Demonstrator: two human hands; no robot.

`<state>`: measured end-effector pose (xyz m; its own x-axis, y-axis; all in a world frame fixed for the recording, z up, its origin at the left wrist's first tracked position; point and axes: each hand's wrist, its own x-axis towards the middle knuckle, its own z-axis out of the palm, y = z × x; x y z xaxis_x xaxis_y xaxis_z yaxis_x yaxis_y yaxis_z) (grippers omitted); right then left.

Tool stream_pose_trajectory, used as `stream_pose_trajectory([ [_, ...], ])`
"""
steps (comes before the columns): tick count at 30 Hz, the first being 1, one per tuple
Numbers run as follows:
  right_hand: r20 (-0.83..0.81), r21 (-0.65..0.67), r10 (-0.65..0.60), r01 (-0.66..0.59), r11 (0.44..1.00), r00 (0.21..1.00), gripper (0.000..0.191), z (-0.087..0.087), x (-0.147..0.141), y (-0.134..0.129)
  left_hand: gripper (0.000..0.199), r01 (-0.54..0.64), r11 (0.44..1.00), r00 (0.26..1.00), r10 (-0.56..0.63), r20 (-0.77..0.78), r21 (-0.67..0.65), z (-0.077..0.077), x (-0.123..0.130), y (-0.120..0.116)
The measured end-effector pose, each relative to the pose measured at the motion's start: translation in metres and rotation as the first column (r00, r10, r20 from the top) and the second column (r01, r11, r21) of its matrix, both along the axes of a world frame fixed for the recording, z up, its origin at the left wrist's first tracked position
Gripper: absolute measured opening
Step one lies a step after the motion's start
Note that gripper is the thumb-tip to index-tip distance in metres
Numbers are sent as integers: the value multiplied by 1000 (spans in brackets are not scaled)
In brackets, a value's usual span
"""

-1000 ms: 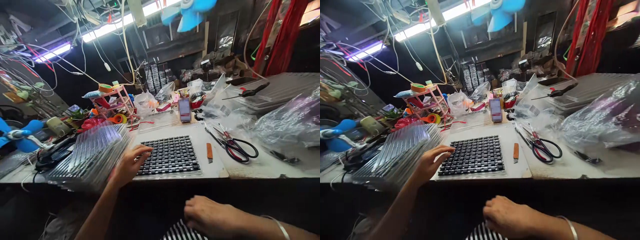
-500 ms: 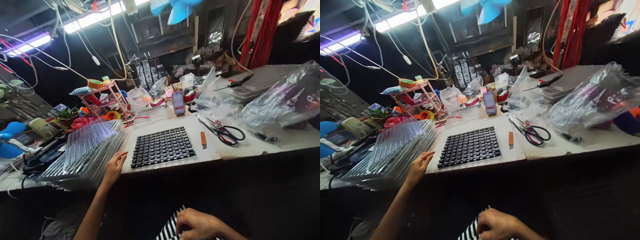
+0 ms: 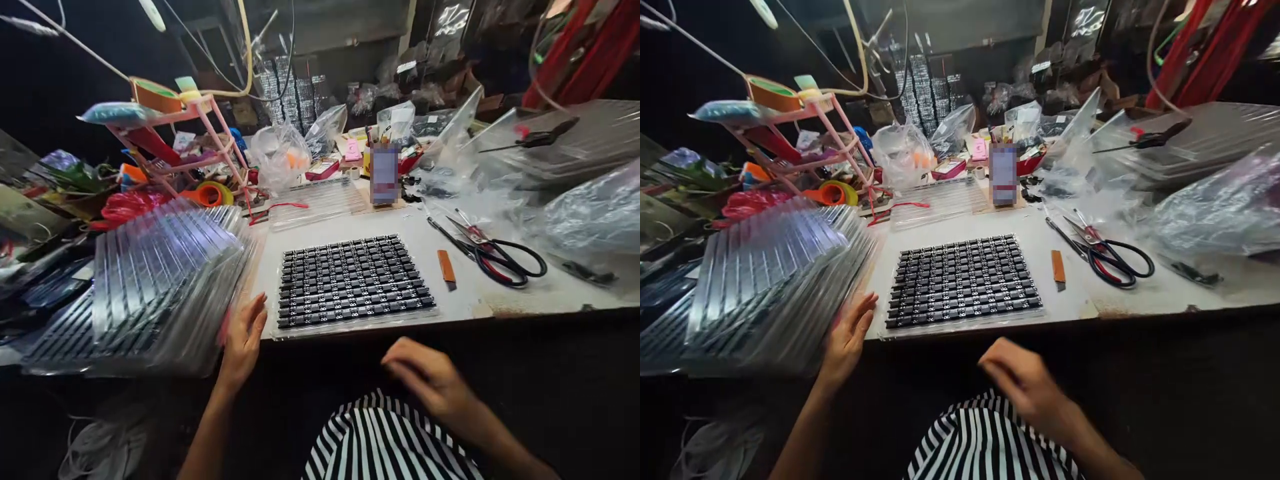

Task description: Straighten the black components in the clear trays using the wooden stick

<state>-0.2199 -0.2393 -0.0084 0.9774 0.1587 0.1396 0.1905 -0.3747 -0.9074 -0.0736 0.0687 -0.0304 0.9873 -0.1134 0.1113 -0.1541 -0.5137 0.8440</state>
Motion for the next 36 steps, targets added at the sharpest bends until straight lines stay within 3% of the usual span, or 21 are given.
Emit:
stream_pose_trajectory([
  [1,35,-32,-173,174,984,984,14,8,3,-18,52,1,1000,1000,-1,-19,-7,0,-3,-1],
  [2,101,-84,-339,348,934,935,14,12,8,-36,52,3,1000,1000,-3,-28,3,0,-6,-2],
  [3,166,-155,-482,506,849,860,14,14,14,-54,53,6,1000,1000,-5,-31,30,1,-8,-4],
  [5,274,-290,-633,690,663,724,21,9,29,-84,57,13,993,1000,-10,-25,115,2,-9,-9],
  [7,315,-411,-668,731,544,674,33,-1,45,-108,64,34,979,999,-31,-13,203,2,-8,-13],
  [10,302,-539,-655,691,482,693,49,-15,67,-130,70,90,956,996,-91,-8,280,1,-3,-17],
  [17,260,-586,-655,655,477,709,45,-14,91,-156,69,138,907,984,-170,45,399,-9,13,-26],
  [23,153,-569,-583,554,608,798,52,-14,99,-181,65,148,876,974,-209,84,459,-14,16,-27],
  [29,165,-568,-611,581,583,774,49,-14,108,-182,66,162,844,971,-228,70,512,-12,14,-33],
  [31,188,-434,-663,667,606,724,43,-15,107,-173,68,161,833,970,-232,70,530,-12,12,-35],
  [33,168,-151,-732,751,643,660,37,-15,106,-161,70,163,821,967,-242,75,547,-12,12,-36],
  [35,109,144,-777,763,630,620,33,-14,103,-146,69,165,815,967,-245,72,556,-12,13,-36],
  [36,82,230,-780,750,620,620,31,-13,102,-139,69,163,815,968,-241,70,556,-12,13,-37],
])
